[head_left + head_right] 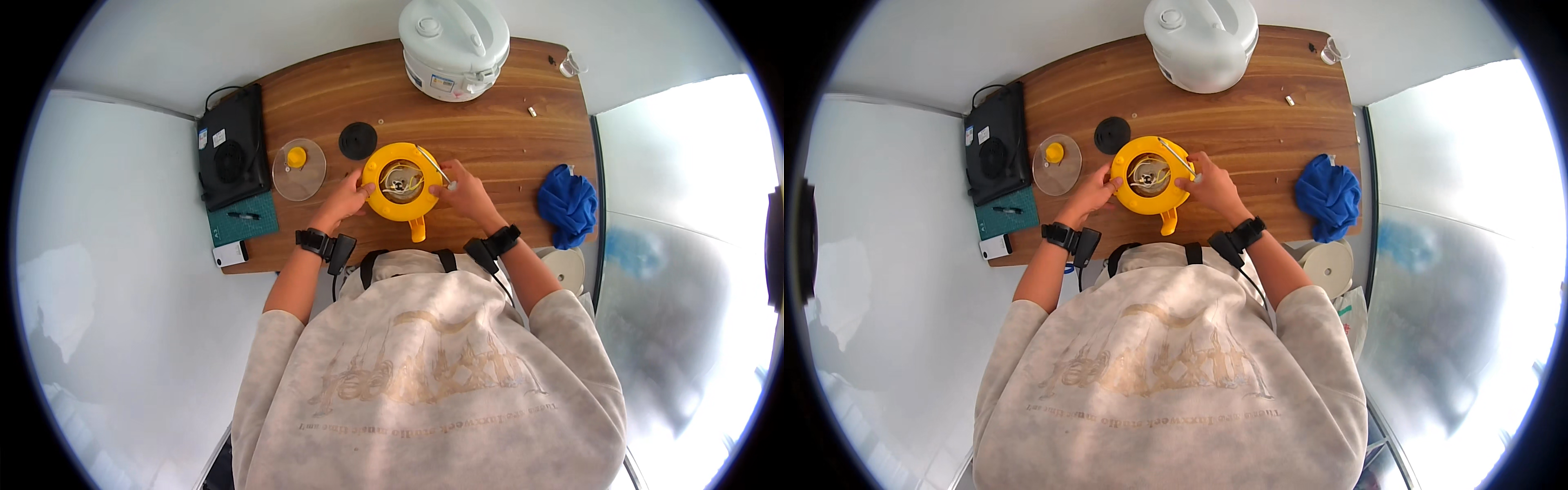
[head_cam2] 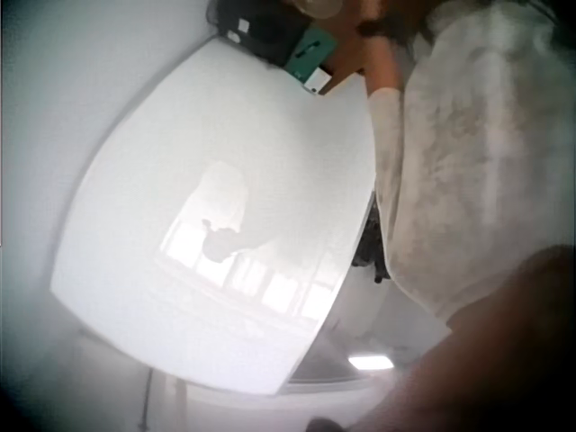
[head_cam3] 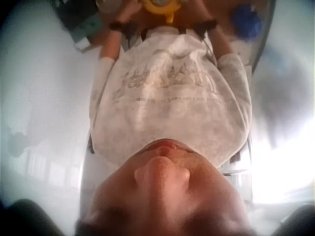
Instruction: The person uses a screwdriver to remove screws from the bottom of a yellow electric kettle. They remove the base plate, inspect the interior, and then reattach the base plate, securing it with the screws.
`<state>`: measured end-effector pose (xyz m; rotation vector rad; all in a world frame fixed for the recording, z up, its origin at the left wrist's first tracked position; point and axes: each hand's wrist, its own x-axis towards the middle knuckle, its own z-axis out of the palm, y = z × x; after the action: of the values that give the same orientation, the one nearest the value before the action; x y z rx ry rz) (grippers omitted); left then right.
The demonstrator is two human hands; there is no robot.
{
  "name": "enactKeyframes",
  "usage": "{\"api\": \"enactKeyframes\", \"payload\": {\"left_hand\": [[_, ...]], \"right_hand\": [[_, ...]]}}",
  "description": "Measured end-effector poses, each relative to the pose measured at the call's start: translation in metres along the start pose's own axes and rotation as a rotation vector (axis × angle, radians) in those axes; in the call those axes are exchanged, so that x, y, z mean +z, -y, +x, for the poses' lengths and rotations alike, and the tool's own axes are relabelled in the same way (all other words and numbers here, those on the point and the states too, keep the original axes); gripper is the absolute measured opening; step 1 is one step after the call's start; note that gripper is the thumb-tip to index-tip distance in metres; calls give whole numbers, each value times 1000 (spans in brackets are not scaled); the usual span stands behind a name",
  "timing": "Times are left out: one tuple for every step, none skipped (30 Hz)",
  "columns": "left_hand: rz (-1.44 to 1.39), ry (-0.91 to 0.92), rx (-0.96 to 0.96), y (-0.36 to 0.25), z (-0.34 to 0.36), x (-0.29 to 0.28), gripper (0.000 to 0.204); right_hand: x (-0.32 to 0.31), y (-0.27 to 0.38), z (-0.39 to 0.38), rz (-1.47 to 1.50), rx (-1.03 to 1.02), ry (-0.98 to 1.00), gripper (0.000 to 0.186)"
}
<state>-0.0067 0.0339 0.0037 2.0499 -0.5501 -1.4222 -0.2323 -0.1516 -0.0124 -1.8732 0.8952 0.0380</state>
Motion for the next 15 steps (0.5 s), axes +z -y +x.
{"api": "enactKeyframes", "payload": {"left_hand": [[13, 0, -4, -2, 1, -2, 59], [26, 0, -9, -3, 1, -3, 59], [23, -1, 7, -4, 2, -4, 59], [19, -3, 23, -5, 2, -5, 60], [15, -4, 39, -5, 1, -6, 60], [-8, 10, 51, -5, 1, -7, 60], [-31, 24, 62, -4, 1, -10, 60], [-53, 39, 74, -3, 1, -13, 60], [-150, 64, 25, 1, 2, -20, 59], [-246, 89, -24, 4, 5, -28, 59], [-342, 115, -73, 6, 8, -35, 58], [-299, 73, -55, 5, 10, -40, 55], [-255, 32, -36, 4, 13, -45, 52], [-210, -7, -16, 2, 17, -50, 49], [-141, -41, 21, 3, 21, -54, 46]], "right_hand": [[2, -2, 0, 4, -8, -15, 62], [4, -4, 0, 9, -16, -30, 62], [3, -3, -1, 20, -9, -32, 62], [2, -3, -2, 30, -2, -33, 63], [2, -2, -3, 41, 5, -34, 63], [1, -2, -3, 26, 16, -30, 63], [-1, -3, -3, 10, 28, -26, 63], [-2, -3, -2, -5, 41, -22, 63], [-1, -5, -3, 12, 16, -34, 62], [1, -7, -3, 30, -9, -47, 60], [2, -10, -4, 47, -33, -61, 59], [3, -13, -3, 64, -42, -52, 57], [2, -17, -3, 81, -51, -45, 54], [1, -21, -3, 99, -59, -39, 52], [-3, -18, -7, 123, -2, -3, 50]]}}
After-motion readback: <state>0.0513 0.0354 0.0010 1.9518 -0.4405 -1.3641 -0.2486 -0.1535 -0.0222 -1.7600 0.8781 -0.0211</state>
